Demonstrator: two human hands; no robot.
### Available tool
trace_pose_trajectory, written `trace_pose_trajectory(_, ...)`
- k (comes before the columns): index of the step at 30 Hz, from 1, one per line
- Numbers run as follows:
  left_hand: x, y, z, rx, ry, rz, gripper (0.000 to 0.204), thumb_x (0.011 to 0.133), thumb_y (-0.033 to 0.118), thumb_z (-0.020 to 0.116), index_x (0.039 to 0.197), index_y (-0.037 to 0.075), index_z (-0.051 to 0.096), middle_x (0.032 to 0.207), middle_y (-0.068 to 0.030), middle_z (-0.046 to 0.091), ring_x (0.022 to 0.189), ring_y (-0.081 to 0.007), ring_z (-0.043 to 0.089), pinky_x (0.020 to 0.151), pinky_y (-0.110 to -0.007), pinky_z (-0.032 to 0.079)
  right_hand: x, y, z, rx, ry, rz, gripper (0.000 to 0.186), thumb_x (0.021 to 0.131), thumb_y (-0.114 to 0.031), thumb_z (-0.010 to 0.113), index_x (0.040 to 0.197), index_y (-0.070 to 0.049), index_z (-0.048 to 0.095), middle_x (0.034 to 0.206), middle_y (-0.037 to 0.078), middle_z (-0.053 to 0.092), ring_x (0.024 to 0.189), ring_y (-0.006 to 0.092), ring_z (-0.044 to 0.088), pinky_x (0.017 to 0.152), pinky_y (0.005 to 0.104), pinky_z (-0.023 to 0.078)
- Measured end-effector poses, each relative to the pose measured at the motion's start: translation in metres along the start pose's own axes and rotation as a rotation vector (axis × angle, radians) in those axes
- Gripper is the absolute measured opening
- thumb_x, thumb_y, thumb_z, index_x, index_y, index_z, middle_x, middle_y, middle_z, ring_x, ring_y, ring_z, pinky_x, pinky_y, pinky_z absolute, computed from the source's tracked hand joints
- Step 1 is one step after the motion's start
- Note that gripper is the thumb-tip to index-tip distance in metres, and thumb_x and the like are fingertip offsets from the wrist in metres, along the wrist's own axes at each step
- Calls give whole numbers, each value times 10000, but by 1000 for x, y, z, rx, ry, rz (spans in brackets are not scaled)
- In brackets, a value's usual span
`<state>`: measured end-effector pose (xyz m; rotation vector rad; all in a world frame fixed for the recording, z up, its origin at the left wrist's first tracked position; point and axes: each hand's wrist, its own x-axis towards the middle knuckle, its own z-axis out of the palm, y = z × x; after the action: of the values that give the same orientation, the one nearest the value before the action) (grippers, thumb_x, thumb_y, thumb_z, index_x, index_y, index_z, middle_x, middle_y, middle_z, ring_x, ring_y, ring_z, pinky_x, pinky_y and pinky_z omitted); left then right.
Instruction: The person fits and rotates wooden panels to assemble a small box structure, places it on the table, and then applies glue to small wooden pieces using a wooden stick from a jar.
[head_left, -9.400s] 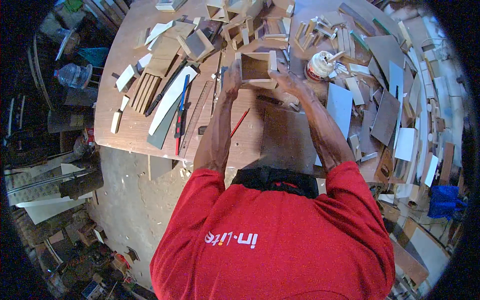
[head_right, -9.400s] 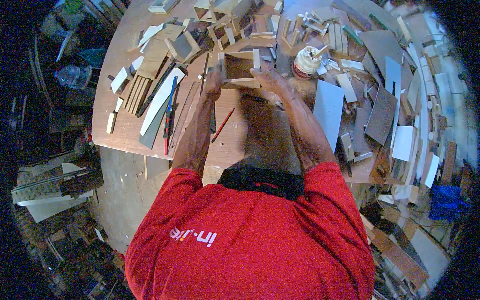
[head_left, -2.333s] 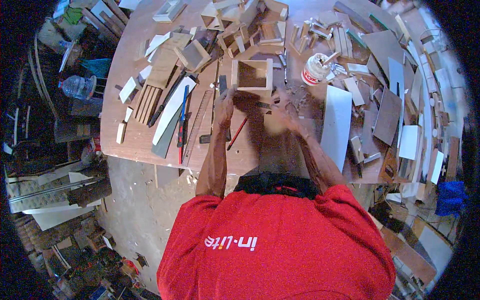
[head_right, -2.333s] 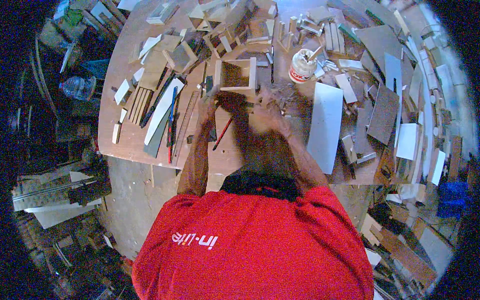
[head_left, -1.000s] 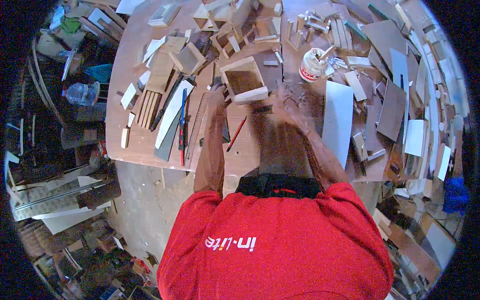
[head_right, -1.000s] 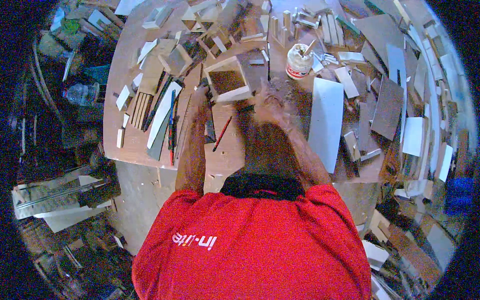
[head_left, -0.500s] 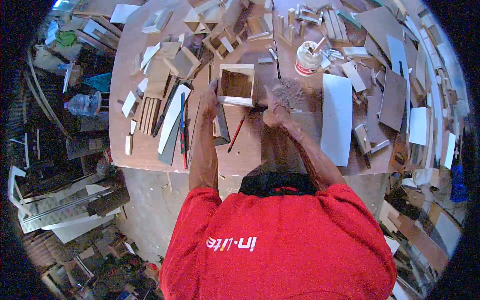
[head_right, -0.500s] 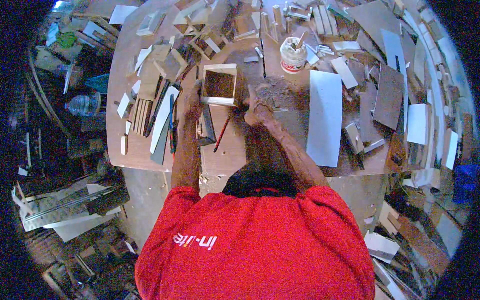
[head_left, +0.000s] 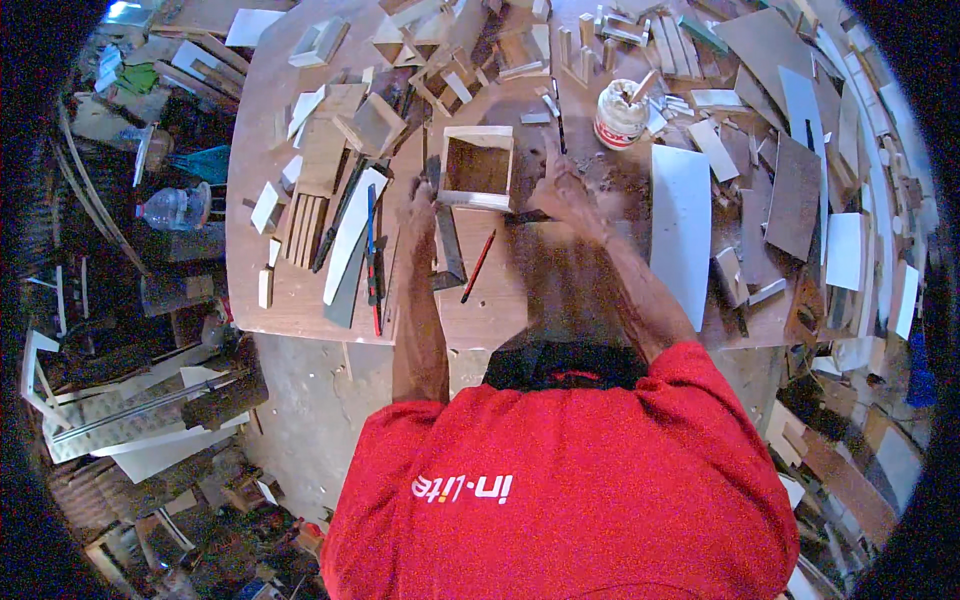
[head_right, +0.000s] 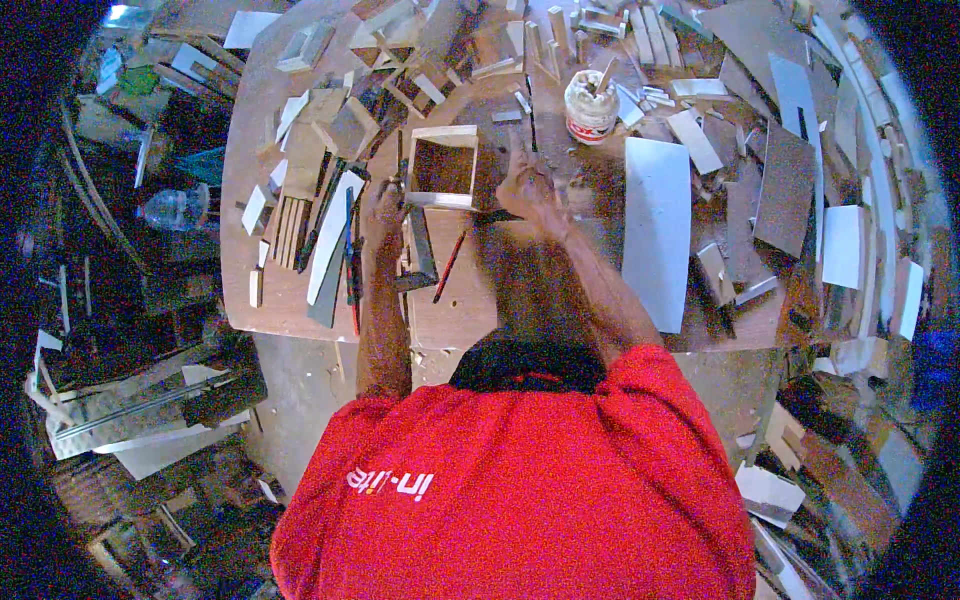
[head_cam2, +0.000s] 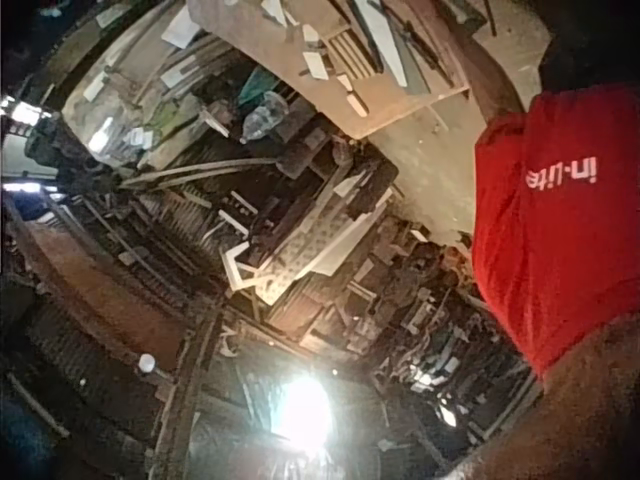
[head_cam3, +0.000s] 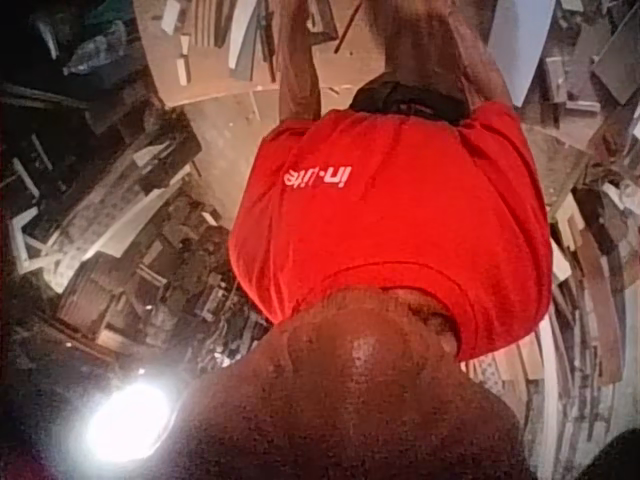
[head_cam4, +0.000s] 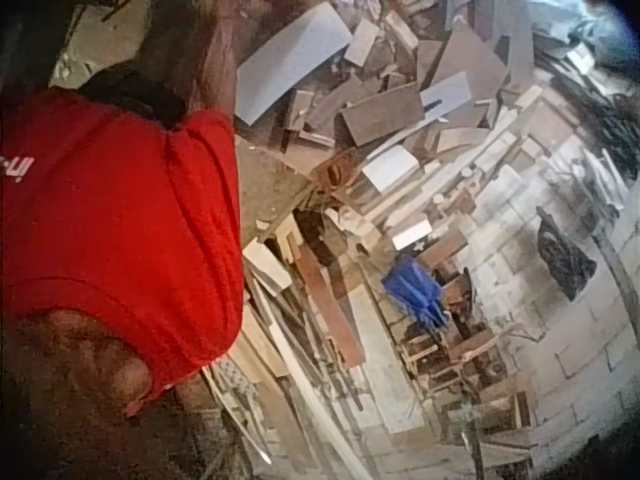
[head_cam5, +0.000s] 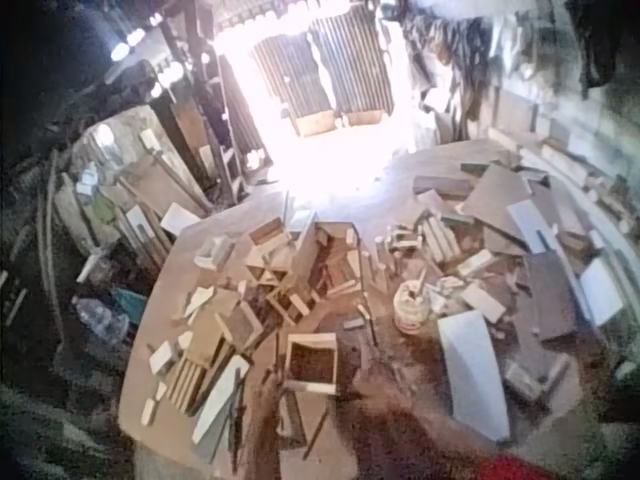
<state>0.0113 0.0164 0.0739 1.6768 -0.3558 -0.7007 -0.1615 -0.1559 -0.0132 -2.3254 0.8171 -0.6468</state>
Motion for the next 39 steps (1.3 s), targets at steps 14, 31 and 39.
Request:
trace_pose_trajectory(14, -73, -2, 55, -160, -30, -249, 442, 804, 41, 538, 1243, 52, 489, 1143, -58, 547, 947, -169, 588, 782, -306, 515, 25, 15, 11, 27, 189, -316, 679, 760, 17, 474, 1403, 42, 255, 836, 210, 621, 703, 355, 605, 806, 441, 473)
trace_pose_trajectory(31, -62, -27, 69, 139, 36, 294, 543, 751, 37, 569, 1276, 40, 432, 1095, -62, 587, 936, -162, 554, 790, -281, 472, -24, -8, -29, -110, -97, -161, 592, 776, -30, 543, 1318, 52, 321, 1049, 335, 541, 948, 441, 573, 814, 492, 473)
trace_pose_trajectory(39, -62, -19, 68, 122, -26, 251, 610, 729, 31, 555, 1320, 23, 401, 1157, -84, 577, 1028, -196, 548, 871, -305, 448, -16, 2, -27, 182, -91, 2, 682, 786, -56, 543, 1397, 6, 248, 1144, 309, 533, 1016, 460, 551, 893, 488, 455)
